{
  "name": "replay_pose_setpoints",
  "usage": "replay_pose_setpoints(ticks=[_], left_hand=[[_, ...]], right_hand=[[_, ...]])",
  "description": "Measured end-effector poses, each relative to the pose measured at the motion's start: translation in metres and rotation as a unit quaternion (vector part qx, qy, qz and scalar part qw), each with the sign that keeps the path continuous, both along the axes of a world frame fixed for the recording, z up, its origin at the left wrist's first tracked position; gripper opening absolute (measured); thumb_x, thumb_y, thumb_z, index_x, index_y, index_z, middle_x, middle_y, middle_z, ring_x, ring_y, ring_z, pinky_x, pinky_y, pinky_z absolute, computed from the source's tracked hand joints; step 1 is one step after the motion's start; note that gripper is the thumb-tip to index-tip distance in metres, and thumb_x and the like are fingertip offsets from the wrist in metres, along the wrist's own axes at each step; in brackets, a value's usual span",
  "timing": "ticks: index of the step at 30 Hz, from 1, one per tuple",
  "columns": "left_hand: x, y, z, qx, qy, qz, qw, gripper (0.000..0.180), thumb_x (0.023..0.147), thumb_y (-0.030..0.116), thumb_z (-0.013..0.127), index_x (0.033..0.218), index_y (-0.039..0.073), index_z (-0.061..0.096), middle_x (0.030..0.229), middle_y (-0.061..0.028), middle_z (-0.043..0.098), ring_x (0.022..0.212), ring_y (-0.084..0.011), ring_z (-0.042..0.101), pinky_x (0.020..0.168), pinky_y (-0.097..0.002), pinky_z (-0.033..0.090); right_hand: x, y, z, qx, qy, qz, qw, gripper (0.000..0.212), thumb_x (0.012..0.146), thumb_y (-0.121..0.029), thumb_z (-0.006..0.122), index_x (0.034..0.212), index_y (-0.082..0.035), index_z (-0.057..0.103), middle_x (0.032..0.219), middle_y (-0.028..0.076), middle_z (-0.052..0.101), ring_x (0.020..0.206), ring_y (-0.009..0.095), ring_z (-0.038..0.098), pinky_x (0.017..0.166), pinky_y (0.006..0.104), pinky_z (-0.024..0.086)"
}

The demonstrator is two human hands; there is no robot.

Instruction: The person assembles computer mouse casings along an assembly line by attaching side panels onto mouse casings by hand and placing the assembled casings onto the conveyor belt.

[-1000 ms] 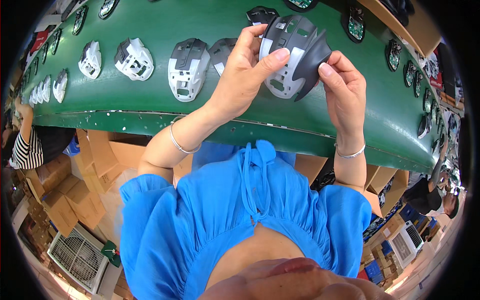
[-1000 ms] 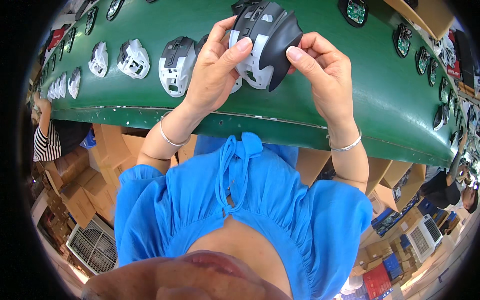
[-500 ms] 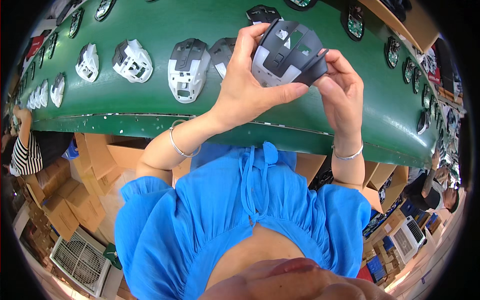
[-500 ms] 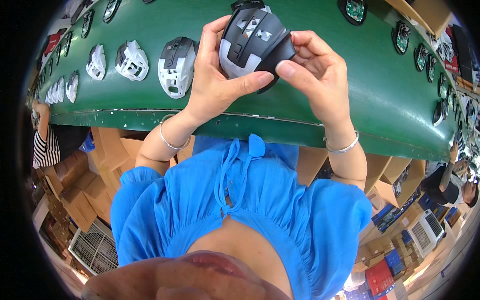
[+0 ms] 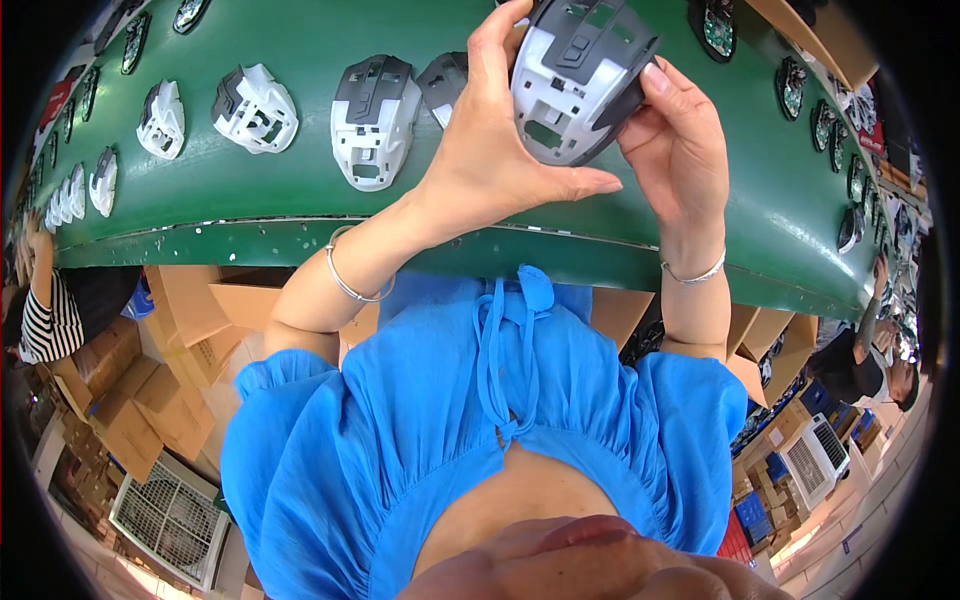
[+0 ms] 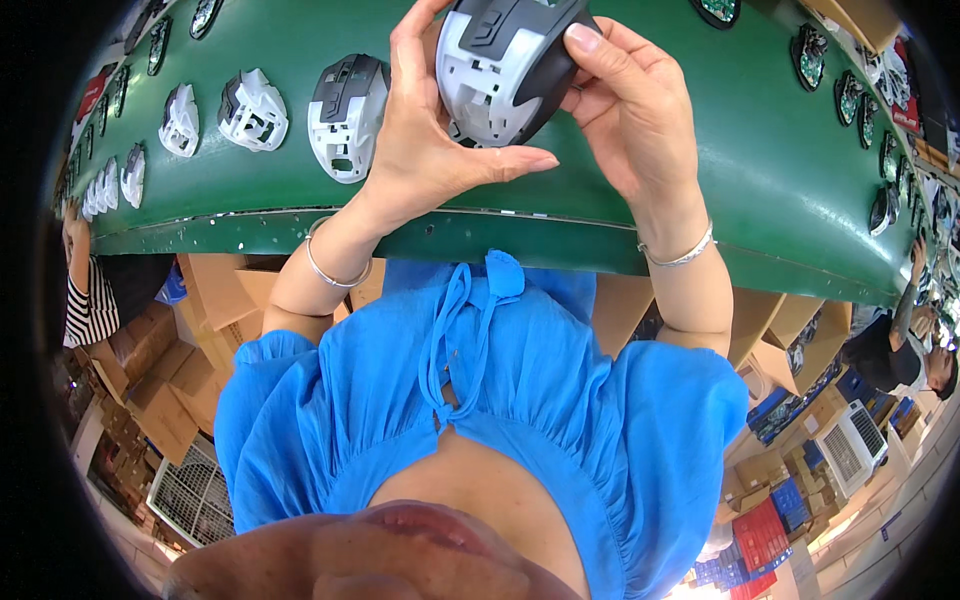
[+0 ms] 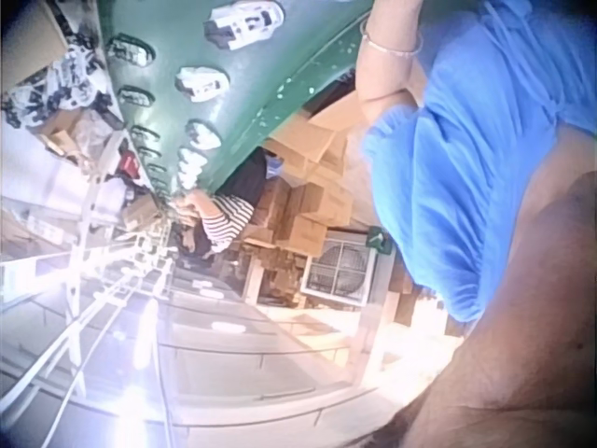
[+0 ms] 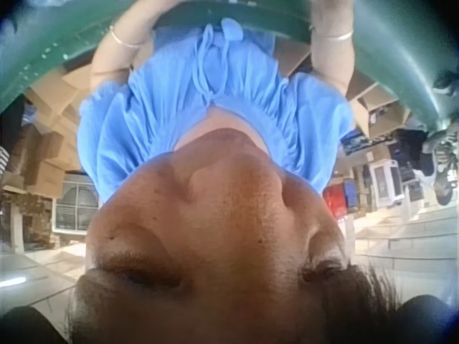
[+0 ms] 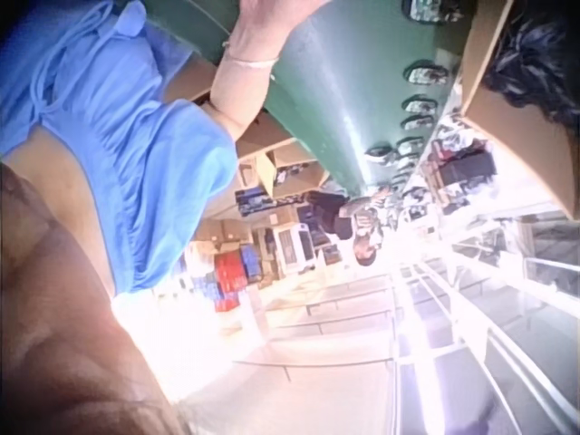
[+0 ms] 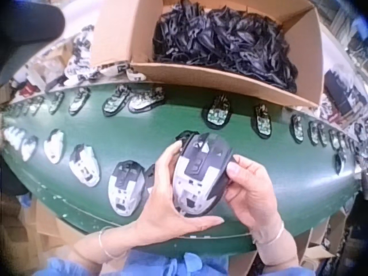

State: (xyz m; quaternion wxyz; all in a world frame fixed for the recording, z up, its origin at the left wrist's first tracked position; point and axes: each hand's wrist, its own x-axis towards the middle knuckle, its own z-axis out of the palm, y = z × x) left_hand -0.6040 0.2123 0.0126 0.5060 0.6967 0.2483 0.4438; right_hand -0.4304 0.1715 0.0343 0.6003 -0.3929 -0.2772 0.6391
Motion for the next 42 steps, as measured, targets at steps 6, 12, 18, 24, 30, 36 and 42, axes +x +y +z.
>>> replay_pose_setpoints(ticks=[6, 12, 18, 24, 30, 36, 42], left_hand=[[-0.003, 0.001, 0.007, 0.031, 0.078, -0.002, 0.996, 0.105, 0.062, 0.013, 0.081, 0.140, -0.004, 0.014, 0.131, -0.0236, 0.037, 0.122, -0.0327, 0.042, 0.101, -0.0379, 0.035], [-0.002, -0.001, 0.003, 0.033, 0.110, 0.018, 0.993, 0.099, 0.064, 0.011, 0.078, 0.139, -0.005, 0.015, 0.130, -0.0241, 0.038, 0.120, -0.0337, 0.043, 0.100, -0.0390, 0.036], [-0.001, -0.003, 0.001, 0.136, 0.127, 0.037, 0.982, 0.095, 0.066, 0.013, 0.077, 0.137, -0.008, 0.016, 0.128, -0.0252, 0.037, 0.117, -0.0366, 0.043, 0.099, -0.0417, 0.036], [-0.003, -0.010, -0.009, 0.057, 0.100, 0.025, 0.993, 0.095, 0.061, 0.007, 0.077, 0.135, -0.006, 0.019, 0.120, -0.0234, 0.038, 0.110, -0.0365, 0.044, 0.091, -0.0424, 0.040], [0.000, -0.019, -0.014, 0.133, 0.097, 0.091, 0.982, 0.095, 0.064, 0.011, 0.079, 0.134, -0.006, 0.018, 0.118, -0.0184, 0.040, 0.107, -0.0274, 0.047, 0.089, -0.0373, 0.042], [0.002, -0.009, -0.009, 0.108, 0.138, 0.074, 0.982, 0.094, 0.065, 0.017, 0.079, 0.134, -0.008, 0.020, 0.123, -0.0240, 0.040, 0.112, -0.0343, 0.046, 0.094, -0.0403, 0.040], [-0.002, 0.000, 0.008, 0.008, 0.140, 0.018, 0.990, 0.093, 0.064, 0.021, 0.082, 0.134, -0.002, 0.026, 0.117, -0.0202, 0.051, 0.109, -0.0291, 0.053, 0.090, -0.0374, 0.044]], right_hand=[[0.005, -0.002, -0.010, 0.023, 0.034, 0.009, 0.999, 0.031, 0.094, -0.016, 0.048, 0.115, 0.007, 0.052, 0.109, 0.013, 0.061, 0.101, 0.019, 0.059, 0.091, 0.0340, 0.046], [-0.004, -0.005, -0.010, 0.034, 0.016, -0.001, 0.999, 0.033, 0.094, -0.016, 0.048, 0.117, 0.007, 0.050, 0.108, 0.013, 0.061, 0.097, 0.019, 0.061, 0.084, 0.0340, 0.050], [-0.011, -0.012, -0.013, 0.028, 0.006, -0.017, 0.999, 0.035, 0.092, -0.018, 0.053, 0.117, 0.006, 0.050, 0.108, 0.012, 0.061, 0.096, 0.019, 0.062, 0.083, 0.0343, 0.051], [-0.026, -0.008, -0.009, 0.001, 0.030, -0.095, 0.995, 0.020, 0.088, -0.013, 0.061, 0.100, 0.003, 0.057, 0.092, 0.010, 0.064, 0.079, 0.013, 0.063, 0.070, 0.0291, 0.055], [-0.040, -0.003, -0.009, 0.005, 0.087, -0.103, 0.991, 0.017, 0.088, -0.014, 0.061, 0.095, 0.001, 0.058, 0.091, 0.010, 0.065, 0.080, 0.014, 0.063, 0.074, 0.0293, 0.054], [-0.024, 0.003, -0.031, -0.013, 0.073, -0.077, 0.994, 0.029, 0.093, -0.023, 0.050, 0.109, 0.000, 0.056, 0.101, 0.009, 0.065, 0.089, 0.017, 0.063, 0.084, 0.0328, 0.051], [-0.023, 0.008, -0.003, -0.015, 0.120, -0.119, 0.985, 0.032, 0.097, -0.023, 0.044, 0.101, 0.004, 0.060, 0.094, 0.014, 0.068, 0.080, 0.020, 0.067, 0.074, 0.0312, 0.056]])
